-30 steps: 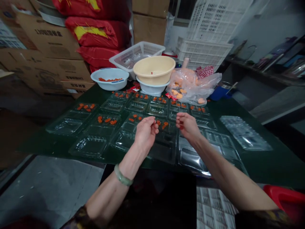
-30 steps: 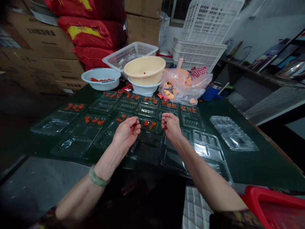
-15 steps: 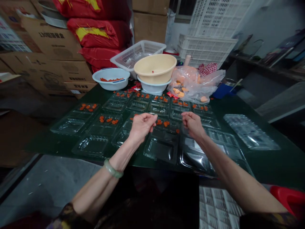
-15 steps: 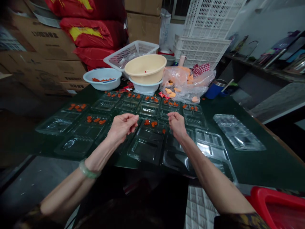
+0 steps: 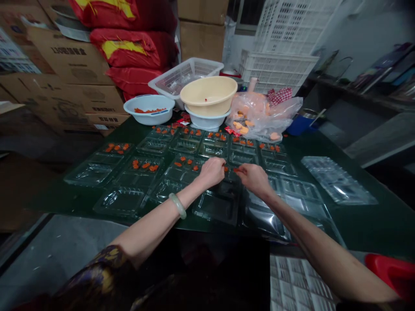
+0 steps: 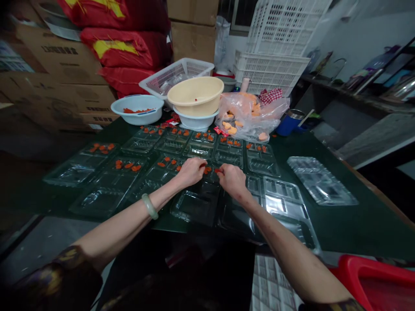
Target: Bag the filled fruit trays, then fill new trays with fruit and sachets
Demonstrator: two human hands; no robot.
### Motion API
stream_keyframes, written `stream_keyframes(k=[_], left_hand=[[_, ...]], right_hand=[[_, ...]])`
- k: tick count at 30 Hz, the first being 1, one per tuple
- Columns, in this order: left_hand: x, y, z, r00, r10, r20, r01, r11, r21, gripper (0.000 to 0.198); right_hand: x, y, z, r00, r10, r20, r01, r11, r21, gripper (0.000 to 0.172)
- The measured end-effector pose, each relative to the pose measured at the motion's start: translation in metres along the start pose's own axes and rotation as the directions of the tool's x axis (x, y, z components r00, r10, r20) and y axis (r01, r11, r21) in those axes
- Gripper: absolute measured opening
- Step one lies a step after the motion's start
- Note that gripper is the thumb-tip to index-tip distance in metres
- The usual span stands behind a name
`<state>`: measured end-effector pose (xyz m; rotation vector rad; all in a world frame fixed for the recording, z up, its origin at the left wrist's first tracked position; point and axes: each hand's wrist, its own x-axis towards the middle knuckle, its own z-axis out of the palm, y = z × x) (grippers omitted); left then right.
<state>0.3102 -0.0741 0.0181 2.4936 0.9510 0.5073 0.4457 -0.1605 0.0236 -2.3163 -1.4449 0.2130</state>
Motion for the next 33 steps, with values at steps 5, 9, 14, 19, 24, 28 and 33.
stream_keyframes(k=[5, 9, 14, 19, 24, 28, 33], left_hand=[[-0.005, 0.012, 0.004, 0.989, 0.124, 0.081, -0.122, 0.992, -0.026, 0.029], [0.004, 0.009, -0.006, 0.999, 0.027, 0.032, -0.031, 0.989, 0.145, 0.035], [0.015, 0.006, -0.013, 0.984, 0.004, 0.176, -0.059, 0.951, 0.305, 0.015], [0.012, 0.012, -0.001, 0.973, 0.051, 0.224, -0.13, 0.927, 0.352, 0.017], [0.009, 0.002, 0.008, 0.965, 0.157, 0.209, -0.226, 0.902, 0.368, 0.02], [0.009, -0.007, 0.015, 0.963, 0.198, 0.185, -0.254, 0.898, 0.359, 0.016], [0.008, -0.003, 0.011, 0.961, 0.193, 0.196, -0.249, 0.914, 0.321, 0.017]], right_hand=[[0.017, 0.008, -0.001, 0.997, 0.066, -0.033, -0.057, 0.972, 0.23, 0.029], [0.014, 0.018, -0.008, 0.996, 0.087, -0.008, -0.076, 0.915, 0.397, 0.028], [0.002, 0.019, -0.013, 0.997, 0.069, 0.034, -0.077, 0.845, 0.529, 0.024], [-0.008, 0.023, -0.021, 0.952, 0.175, 0.253, -0.307, 0.584, 0.752, 0.03], [-0.016, 0.025, -0.03, 0.902, 0.26, 0.344, -0.427, 0.426, 0.797, 0.024], [-0.021, 0.027, -0.036, 0.89, 0.234, 0.391, -0.446, 0.279, 0.85, 0.024], [-0.025, 0.035, -0.04, 0.853, 0.245, 0.46, -0.506, 0.175, 0.845, 0.023]])
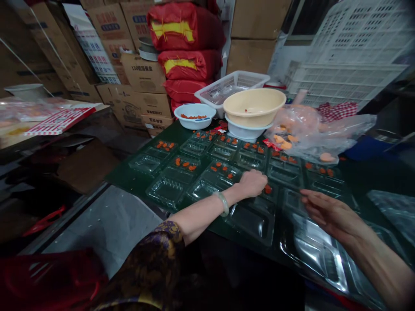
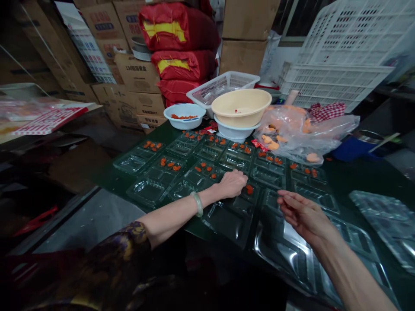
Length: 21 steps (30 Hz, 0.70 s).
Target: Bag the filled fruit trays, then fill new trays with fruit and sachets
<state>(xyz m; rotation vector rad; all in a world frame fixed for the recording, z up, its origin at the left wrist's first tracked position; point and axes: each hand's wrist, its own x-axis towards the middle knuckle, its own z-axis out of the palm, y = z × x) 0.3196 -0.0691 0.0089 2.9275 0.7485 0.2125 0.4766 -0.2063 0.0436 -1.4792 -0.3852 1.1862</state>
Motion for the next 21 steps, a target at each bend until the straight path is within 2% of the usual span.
stream_keyframes(k=[2, 4, 6, 9, 12, 14, 16, 18, 21], left_hand=[[-0.006, -0.002, -0.012, 1.0, 0.022, -0.001, -0.022, 0.999, -0.041, 0.019], [-0.018, -0.014, -0.028, 0.999, -0.032, -0.022, 0.031, 0.998, -0.063, 0.02], [-0.034, -0.037, -0.045, 0.98, -0.196, -0.044, 0.194, 0.98, -0.031, 0.02], [-0.06, -0.081, -0.061, 0.913, -0.407, -0.039, 0.408, 0.911, 0.057, 0.017], [-0.076, -0.112, -0.057, 0.891, -0.455, 0.002, 0.453, 0.888, 0.082, 0.015], [-0.08, -0.118, -0.049, 0.894, -0.447, 0.014, 0.445, 0.892, 0.081, 0.017], [-0.081, -0.116, -0.042, 0.9, -0.435, 0.013, 0.433, 0.898, 0.078, 0.018], [-0.081, -0.114, -0.039, 0.908, -0.42, 0.007, 0.418, 0.906, 0.069, 0.019], [-0.083, -0.118, -0.04, 0.918, -0.397, -0.011, 0.397, 0.917, 0.038, 0.021]], right_hand=[[0.001, 0.002, -0.002, 1.0, 0.02, -0.018, -0.02, 1.0, 0.008, 0.016], [0.002, 0.003, 0.001, 1.0, 0.011, -0.018, -0.011, 1.0, 0.0, 0.011], [0.003, 0.003, 0.01, 1.0, 0.001, 0.023, 0.0, 0.999, -0.036, 0.014], [0.003, -0.001, 0.041, 0.988, 0.0, 0.153, 0.017, 0.993, -0.113, 0.022], [0.009, -0.006, 0.088, 0.942, -0.02, 0.336, 0.066, 0.99, -0.128, 0.022], [0.019, -0.007, 0.12, 0.91, -0.067, 0.409, 0.137, 0.98, -0.142, 0.022], [0.033, -0.004, 0.148, 0.904, -0.174, 0.391, 0.287, 0.925, -0.25, 0.018], [0.048, 0.003, 0.168, 0.892, -0.295, 0.343, 0.424, 0.809, -0.408, 0.016], [0.068, 0.016, 0.182, 0.863, -0.391, 0.319, 0.505, 0.673, -0.54, 0.016]])
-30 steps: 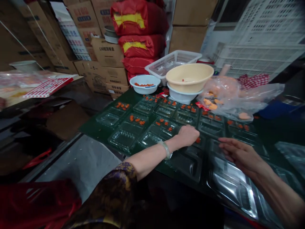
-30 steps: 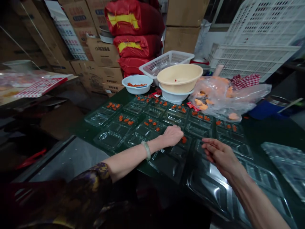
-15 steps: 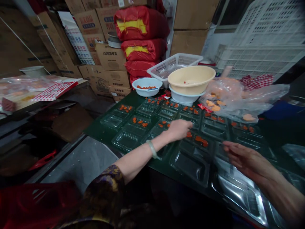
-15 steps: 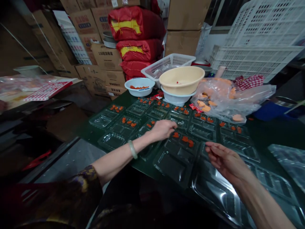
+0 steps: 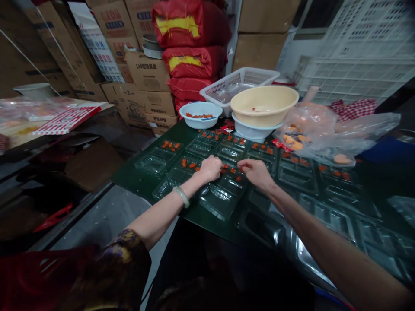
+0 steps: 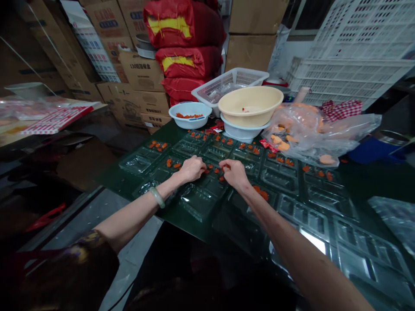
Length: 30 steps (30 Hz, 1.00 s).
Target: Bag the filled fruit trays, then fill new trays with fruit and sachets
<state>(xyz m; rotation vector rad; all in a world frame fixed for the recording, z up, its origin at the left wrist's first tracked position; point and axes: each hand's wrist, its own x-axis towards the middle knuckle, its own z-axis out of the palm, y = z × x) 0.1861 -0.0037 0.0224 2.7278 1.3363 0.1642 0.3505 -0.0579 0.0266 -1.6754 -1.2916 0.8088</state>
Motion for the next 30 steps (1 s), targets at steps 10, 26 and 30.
stream_keyframes(k=[10, 26, 30], left_hand=[[0.004, -0.002, -0.009, 0.979, 0.138, -0.148, -0.158, 0.978, -0.133, 0.024], [0.01, 0.111, 0.002, 0.891, 0.411, -0.192, -0.453, 0.83, -0.326, 0.019], [0.025, 0.136, 0.002, 0.927, 0.332, -0.173, -0.371, 0.877, -0.304, 0.021]], right_hand=[[-0.022, -0.007, -0.057, 0.985, -0.065, -0.16, 0.077, 0.995, 0.07, 0.021], [-0.126, 0.053, -0.173, 0.94, 0.123, -0.319, -0.129, 0.992, 0.003, 0.023], [-0.116, 0.067, -0.164, 0.957, 0.023, -0.289, -0.109, 0.953, -0.283, 0.015]])
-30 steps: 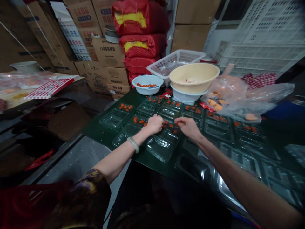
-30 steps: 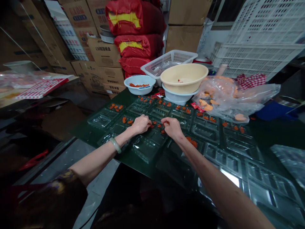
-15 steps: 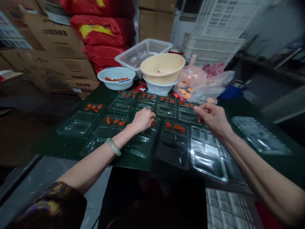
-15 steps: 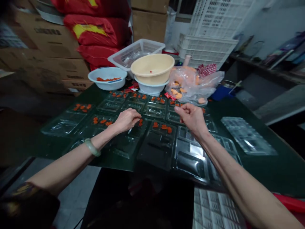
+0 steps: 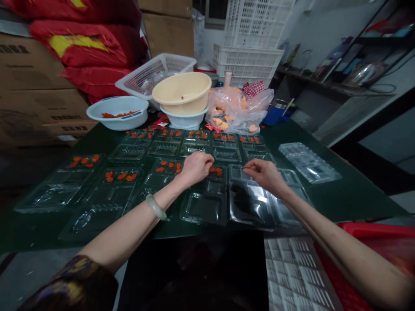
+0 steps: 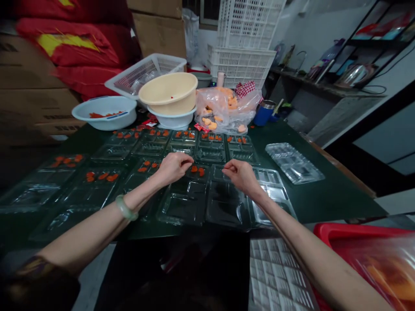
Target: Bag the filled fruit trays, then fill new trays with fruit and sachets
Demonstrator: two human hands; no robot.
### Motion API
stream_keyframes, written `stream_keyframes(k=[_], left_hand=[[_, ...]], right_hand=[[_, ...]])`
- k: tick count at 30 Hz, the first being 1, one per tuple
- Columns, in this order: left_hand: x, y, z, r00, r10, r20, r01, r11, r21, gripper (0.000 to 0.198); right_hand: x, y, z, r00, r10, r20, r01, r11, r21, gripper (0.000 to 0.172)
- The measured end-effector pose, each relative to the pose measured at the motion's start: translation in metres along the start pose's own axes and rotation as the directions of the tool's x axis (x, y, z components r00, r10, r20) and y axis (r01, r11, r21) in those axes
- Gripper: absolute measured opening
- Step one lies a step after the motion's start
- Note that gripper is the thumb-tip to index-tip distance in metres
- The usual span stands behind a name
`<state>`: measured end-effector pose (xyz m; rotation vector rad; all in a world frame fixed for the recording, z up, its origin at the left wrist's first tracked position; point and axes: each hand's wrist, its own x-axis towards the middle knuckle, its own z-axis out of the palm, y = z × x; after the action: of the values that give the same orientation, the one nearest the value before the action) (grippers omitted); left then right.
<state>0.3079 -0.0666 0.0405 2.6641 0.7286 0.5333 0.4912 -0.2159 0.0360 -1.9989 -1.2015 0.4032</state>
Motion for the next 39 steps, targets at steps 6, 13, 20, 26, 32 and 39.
stream_keyframes(k=[6, 13, 20, 26, 32, 39], left_hand=[[0.016, -0.01, 0.001, 0.989, -0.111, 0.099, 0.103, 0.991, 0.084, 0.018], [0.01, -0.003, 0.016, 0.971, -0.022, 0.24, -0.031, 0.976, 0.214, 0.022], [0.011, -0.013, 0.02, 0.987, -0.044, 0.155, 0.023, 0.991, 0.136, 0.02], [0.009, -0.025, -0.008, 0.968, -0.245, 0.049, 0.228, 0.788, -0.571, 0.008], [0.004, 0.003, -0.007, 0.976, -0.213, -0.043, 0.115, 0.674, -0.73, 0.006], [0.032, 0.058, 0.042, 0.996, -0.028, 0.085, 0.075, 0.768, -0.636, 0.005]], right_hand=[[0.017, 0.0, 0.026, 0.994, -0.024, 0.109, 0.068, 0.905, -0.421, 0.02], [0.022, -0.02, 0.047, 0.962, -0.151, 0.229, 0.251, 0.818, -0.517, 0.02], [0.031, -0.023, 0.063, 0.942, -0.104, 0.319, 0.255, 0.841, -0.477, 0.014], [0.041, -0.021, 0.045, 0.916, -0.187, 0.354, 0.266, 0.945, -0.189, 0.02], [0.032, -0.015, -0.003, 0.994, -0.104, -0.018, 0.106, 0.982, 0.156, 0.021], [-0.007, 0.001, -0.043, 0.998, -0.029, -0.057, 0.033, 0.997, 0.07, 0.023]])
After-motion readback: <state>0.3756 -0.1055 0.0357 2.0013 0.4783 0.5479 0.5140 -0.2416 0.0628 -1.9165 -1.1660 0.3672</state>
